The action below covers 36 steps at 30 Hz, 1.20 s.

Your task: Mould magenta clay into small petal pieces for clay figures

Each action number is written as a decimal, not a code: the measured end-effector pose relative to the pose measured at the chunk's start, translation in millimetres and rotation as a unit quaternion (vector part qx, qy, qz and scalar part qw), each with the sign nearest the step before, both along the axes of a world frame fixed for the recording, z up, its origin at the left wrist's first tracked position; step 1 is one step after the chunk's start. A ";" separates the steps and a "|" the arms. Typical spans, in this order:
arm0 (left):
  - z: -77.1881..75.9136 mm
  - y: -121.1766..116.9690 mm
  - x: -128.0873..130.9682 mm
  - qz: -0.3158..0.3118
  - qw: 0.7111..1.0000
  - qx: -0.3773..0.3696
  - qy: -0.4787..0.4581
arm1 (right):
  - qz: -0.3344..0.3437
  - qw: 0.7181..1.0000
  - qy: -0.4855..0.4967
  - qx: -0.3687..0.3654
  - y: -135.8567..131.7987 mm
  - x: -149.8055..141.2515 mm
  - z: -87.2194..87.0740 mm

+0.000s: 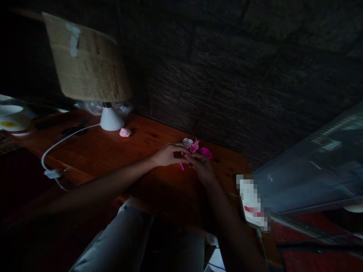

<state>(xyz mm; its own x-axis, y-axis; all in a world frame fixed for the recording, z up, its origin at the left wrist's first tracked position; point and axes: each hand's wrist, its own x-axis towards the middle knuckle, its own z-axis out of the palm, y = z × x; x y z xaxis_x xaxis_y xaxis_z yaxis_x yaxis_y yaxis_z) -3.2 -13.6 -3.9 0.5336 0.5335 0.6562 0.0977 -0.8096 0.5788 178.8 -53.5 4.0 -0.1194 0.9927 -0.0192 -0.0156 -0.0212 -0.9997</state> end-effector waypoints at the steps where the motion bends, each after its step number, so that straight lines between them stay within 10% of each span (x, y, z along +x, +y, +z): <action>1: -0.5 -0.9 0.9 0.002 1.000 0.001 -0.009 | 0.003 1.000 0.011 -0.011 -0.7 -0.6 0.9; 16: -2.4 -2.7 4.0 -0.010 0.986 -0.158 -0.043 | 0.011 0.996 0.075 -0.051 -1.3 3.7 2.2; 36: -3.9 0.7 2.6 -0.008 0.981 -0.186 -0.050 | 0.044 0.992 0.082 -0.080 -4.1 3.1 5.2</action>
